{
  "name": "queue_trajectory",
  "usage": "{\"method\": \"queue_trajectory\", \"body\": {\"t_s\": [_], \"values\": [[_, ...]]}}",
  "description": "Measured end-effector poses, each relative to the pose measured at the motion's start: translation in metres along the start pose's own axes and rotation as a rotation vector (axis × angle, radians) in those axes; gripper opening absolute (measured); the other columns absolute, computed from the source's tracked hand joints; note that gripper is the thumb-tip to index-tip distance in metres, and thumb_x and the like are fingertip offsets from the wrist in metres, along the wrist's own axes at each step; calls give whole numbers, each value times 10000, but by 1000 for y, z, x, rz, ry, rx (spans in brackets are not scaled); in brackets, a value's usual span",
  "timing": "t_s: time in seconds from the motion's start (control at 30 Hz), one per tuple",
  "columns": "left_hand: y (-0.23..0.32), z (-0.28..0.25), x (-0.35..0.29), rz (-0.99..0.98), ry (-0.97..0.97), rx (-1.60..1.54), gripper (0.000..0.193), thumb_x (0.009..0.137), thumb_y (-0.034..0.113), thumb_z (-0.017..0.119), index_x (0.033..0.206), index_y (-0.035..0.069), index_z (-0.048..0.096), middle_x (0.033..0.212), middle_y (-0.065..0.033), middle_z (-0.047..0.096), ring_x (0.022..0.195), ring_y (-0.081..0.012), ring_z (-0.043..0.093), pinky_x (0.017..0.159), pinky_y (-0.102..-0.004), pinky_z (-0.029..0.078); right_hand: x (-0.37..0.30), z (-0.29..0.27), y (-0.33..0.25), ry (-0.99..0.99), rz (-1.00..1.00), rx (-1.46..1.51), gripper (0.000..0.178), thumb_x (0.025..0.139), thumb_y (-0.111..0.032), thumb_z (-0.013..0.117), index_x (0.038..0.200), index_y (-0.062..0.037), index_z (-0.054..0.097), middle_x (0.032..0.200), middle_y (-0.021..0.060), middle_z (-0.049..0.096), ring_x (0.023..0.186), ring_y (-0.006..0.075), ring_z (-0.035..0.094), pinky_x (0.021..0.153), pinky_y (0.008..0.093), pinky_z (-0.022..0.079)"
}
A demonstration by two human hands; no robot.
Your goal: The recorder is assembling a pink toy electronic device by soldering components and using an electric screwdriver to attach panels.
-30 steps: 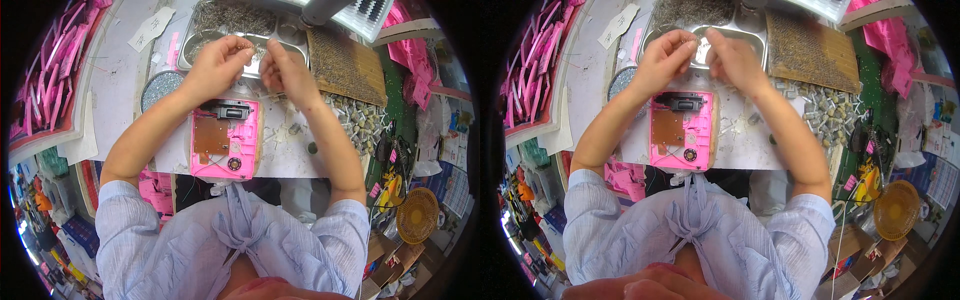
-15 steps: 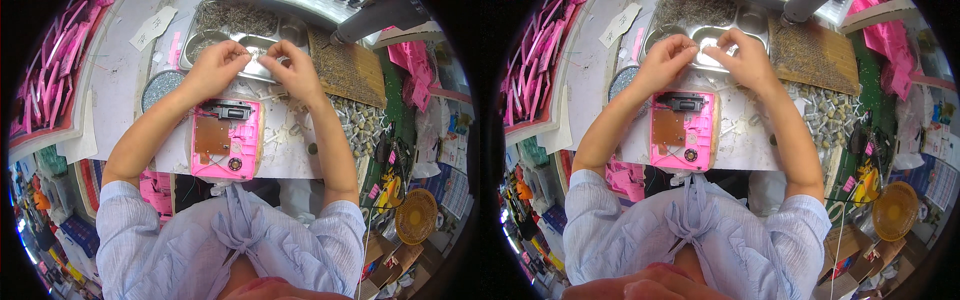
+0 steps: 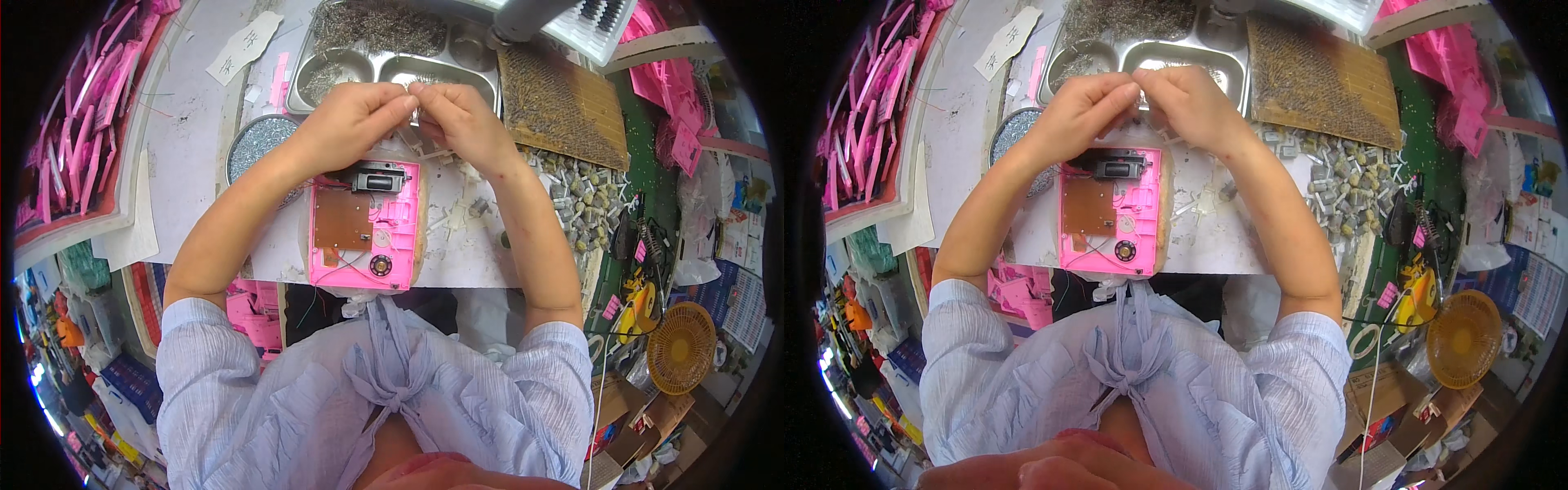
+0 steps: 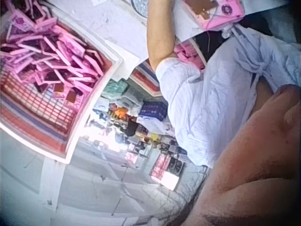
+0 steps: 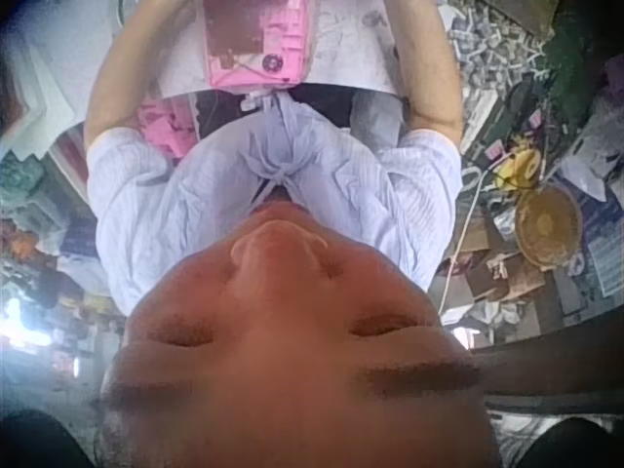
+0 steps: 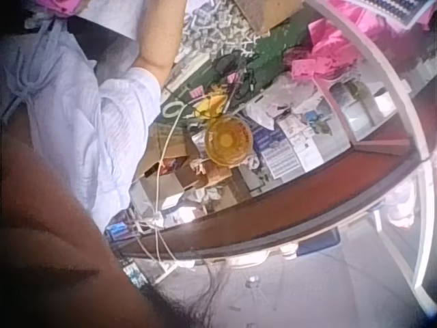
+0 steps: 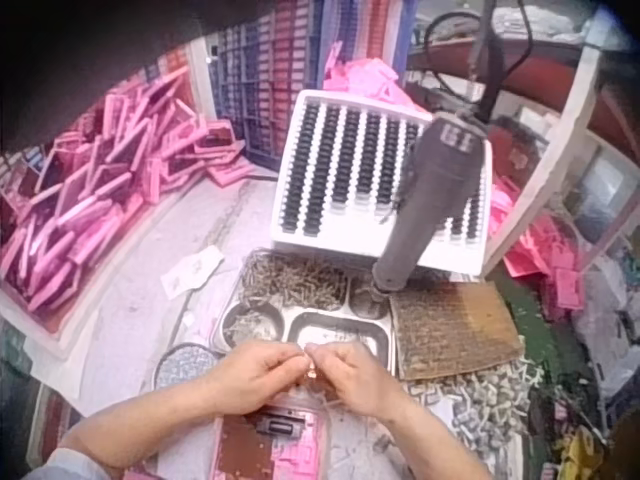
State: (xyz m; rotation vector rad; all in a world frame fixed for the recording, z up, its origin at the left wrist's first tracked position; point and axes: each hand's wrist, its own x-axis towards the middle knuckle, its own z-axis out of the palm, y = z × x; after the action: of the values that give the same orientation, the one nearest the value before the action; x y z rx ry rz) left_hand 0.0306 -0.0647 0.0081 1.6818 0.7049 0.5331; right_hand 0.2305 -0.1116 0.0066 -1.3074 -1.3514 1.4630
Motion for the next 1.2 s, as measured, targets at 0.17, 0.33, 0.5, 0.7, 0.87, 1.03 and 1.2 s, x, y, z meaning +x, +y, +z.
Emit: {"method": "queue_trajectory", "body": {"t_s": [0.17, 0.33, 0.5, 0.7, 0.87, 1.03, 1.2], "values": [[2, -1, -2, -372, -177, -819, 359, 1058, 347, 528, 840, 70, 593, 631, 53, 472, 490, -28, 380, 443, -206, 285, -7, 9, -2, 211, -310, -228, 337, 1025, -312, 547, 895, -6, 602, 784, 48, 637, 603, 108, 518, 570, 303, 435], [8, 8, -5, -314, -27, -684, 365, 1064, 348, 521, 835, 73, 591, 627, 63, 459, 500, -20, 366, 445, -204, 269, -11, 5, 3, 297, -356, -120, 358, 1030, -339, 550, 921, -2, 600, 797, 75, 641, 593, 129, 543, 546, 310, 432], [1, 11, -5, -41, 16, -273, 381, 1069, 355, 516, 837, 69, 614, 622, 70, 452, 527, -15, 362, 462, -203, 271, -10, 2, -10, 43, 21, 182, 525, 1049, -376, 518, 640, -49, 542, 571, -9, 501, 539, 91, 459, 500, 264, 355], [8, 6, -9, -208, -45, -513, 384, 1074, 352, 503, 832, 73, 607, 615, 75, 434, 520, -22, 347, 462, -205, 267, -16, 7, -6, 99, -205, 72, 489, 1050, -352, 509, 663, -52, 527, 578, -28, 474, 543, 85, 445, 503, 275, 355], [4, 8, -8, -125, -80, -436, 383, 1075, 364, 496, 851, 70, 596, 614, 71, 424, 511, -24, 335, 456, -204, 260, -19, 0, -17, 119, -15, -24, 448, 1072, -327, 508, 701, -76, 542, 619, -53, 438, 552, 55, 394, 508, 219, 319], [2, 11, -7, -89, -80, -347, 403, 1086, 373, 450, 824, 81, 543, 626, 45, 444, 494, -31, 335, 450, -202, 263, -11, -4, -1, -108, -104, 192, 402, 1061, -300, 529, 783, -26, 628, 638, -38, 507, 595, 75, 480, 560, 256, 402], [8, 2, -4, -431, -274, -966, 400, 1099, 352, 401, 811, 91, 498, 591, 53, 404, 435, -23, 320, 377, -182, 243, -18, 0, -3, 79, -395, -114, 233, 1007, -217, 612, 893, -13, 609, 803, 34, 597, 716, 126, 551, 626, 289, 461]]}}
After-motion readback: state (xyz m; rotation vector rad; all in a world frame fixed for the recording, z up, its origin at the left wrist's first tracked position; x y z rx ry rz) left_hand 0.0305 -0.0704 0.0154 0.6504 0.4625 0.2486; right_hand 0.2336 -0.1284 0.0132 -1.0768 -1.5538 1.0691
